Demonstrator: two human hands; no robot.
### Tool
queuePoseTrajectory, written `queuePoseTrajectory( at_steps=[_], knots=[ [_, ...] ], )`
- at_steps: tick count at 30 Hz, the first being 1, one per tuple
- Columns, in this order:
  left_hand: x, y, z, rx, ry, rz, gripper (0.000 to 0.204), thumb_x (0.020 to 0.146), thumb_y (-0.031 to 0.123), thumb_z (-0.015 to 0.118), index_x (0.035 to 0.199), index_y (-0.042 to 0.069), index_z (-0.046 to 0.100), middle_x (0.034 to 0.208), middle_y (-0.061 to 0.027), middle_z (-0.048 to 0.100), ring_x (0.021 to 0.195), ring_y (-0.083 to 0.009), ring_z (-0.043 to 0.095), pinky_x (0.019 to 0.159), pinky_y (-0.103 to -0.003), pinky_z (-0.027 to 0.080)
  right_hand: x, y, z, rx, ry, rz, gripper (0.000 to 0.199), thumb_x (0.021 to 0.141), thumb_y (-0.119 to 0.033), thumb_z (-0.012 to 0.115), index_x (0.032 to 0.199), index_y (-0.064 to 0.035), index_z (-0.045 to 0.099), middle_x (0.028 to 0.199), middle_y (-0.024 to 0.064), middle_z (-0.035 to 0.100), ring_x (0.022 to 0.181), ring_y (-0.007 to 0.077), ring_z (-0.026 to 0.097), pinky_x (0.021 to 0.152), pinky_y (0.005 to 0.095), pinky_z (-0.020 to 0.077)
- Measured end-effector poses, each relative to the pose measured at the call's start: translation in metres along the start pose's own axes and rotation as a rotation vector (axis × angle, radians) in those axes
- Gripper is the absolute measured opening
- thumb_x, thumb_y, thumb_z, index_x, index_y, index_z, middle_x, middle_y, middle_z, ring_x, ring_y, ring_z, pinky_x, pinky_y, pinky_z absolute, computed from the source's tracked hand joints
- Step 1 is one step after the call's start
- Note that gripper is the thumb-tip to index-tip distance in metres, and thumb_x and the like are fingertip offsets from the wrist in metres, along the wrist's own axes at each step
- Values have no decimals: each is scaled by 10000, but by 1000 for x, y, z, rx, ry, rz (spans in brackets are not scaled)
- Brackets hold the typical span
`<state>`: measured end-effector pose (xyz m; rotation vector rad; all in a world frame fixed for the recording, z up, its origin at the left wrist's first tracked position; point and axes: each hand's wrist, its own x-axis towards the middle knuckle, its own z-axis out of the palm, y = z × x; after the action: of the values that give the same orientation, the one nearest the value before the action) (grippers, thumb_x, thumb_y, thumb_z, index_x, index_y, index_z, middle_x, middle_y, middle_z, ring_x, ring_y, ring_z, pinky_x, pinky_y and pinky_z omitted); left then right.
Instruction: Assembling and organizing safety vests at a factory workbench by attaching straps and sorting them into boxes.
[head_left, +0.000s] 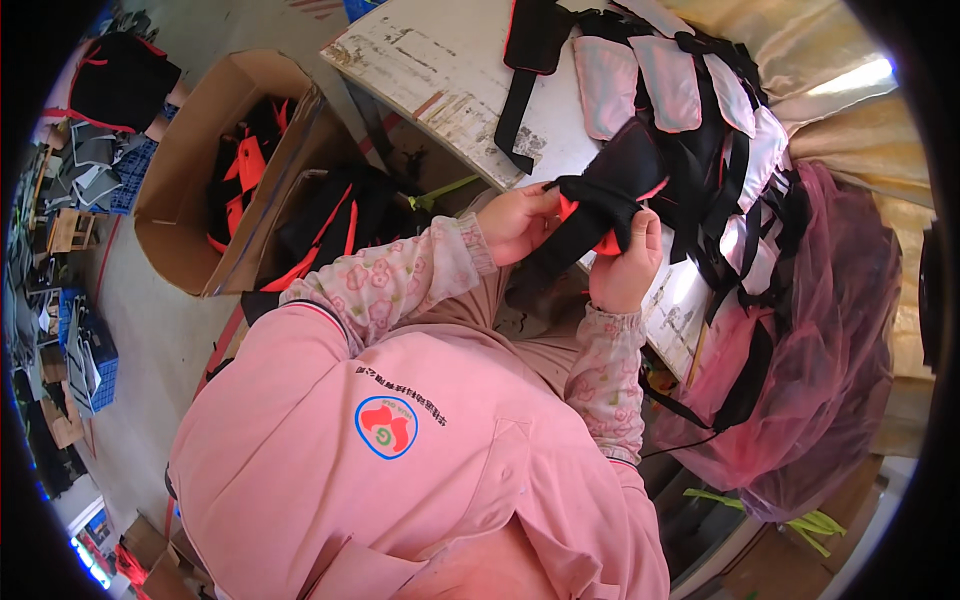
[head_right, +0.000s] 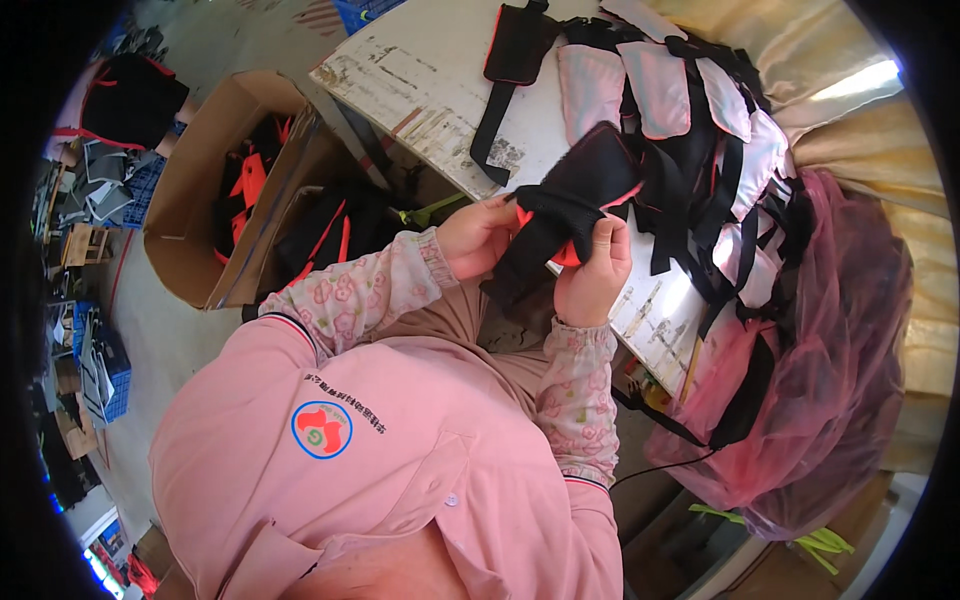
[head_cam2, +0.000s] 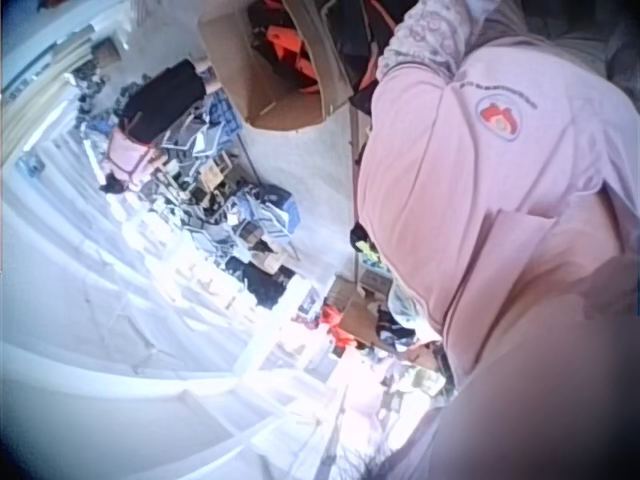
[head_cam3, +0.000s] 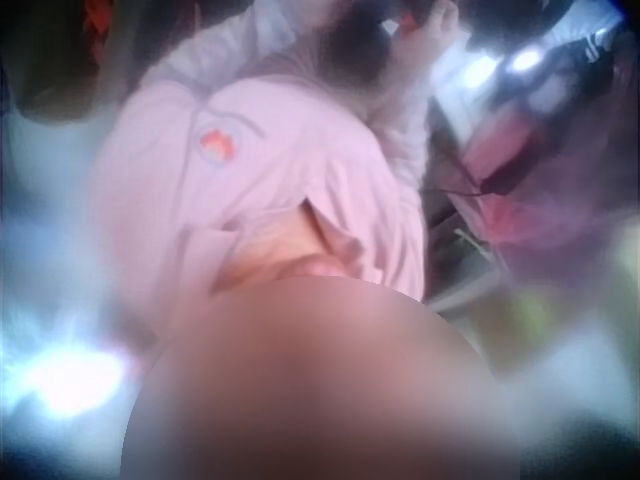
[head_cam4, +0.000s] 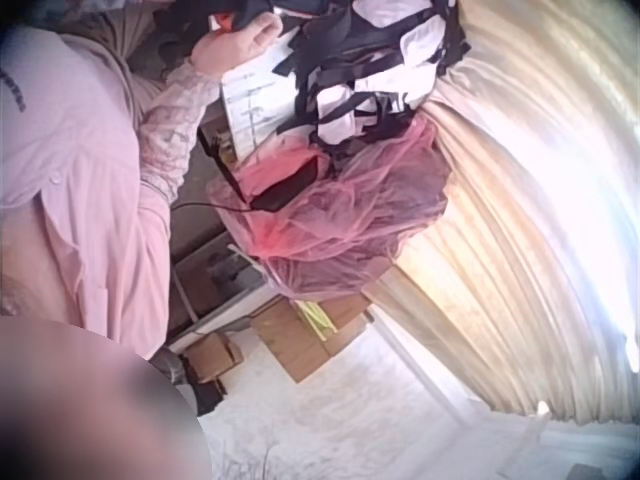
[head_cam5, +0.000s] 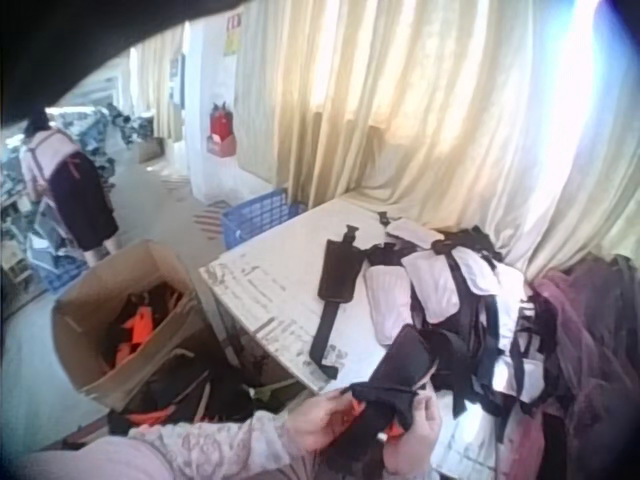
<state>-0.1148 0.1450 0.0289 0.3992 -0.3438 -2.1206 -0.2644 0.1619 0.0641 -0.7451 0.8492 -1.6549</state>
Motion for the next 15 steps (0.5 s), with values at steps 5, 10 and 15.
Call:
queuePoseTrajectory(
  at_steps=[5, 10, 15],
  knots=[
    [-3, 13, 12, -74, -179, -36, 308, 944, 273, 457, 1139, 47, 530, 1057, -78, 615, 991, -178, 585, 910, -372, 433, 0, 0, -1, 47, 37, -68, 133, 934, -164, 510, 913, -36, 538, 852, 23, 597, 795, 103, 578, 748, 238, 477],
    [3, 15, -10, 3, -386, -120, 351, 935, 300, 466, 1138, 19, 517, 1137, -89, 583, 1078, -194, 545, 986, -361, 379, 3, -6, -12, 114, 27, 61, 164, 945, -175, 483, 954, -22, 542, 886, 51, 610, 831, 135, 592, 774, 264, 486],
    [11, 26, -22, 214, -38, 28, 217, 930, 215, 504, 1043, 35, 551, 973, -55, 625, 920, -161, 610, 827, -318, 485, -1, -17, 15, 196, 68, 332, 260, 972, -175, 396, 1084, 16, 534, 984, 91, 625, 878, 180, 622, 794, 296, 505]
  ],
)
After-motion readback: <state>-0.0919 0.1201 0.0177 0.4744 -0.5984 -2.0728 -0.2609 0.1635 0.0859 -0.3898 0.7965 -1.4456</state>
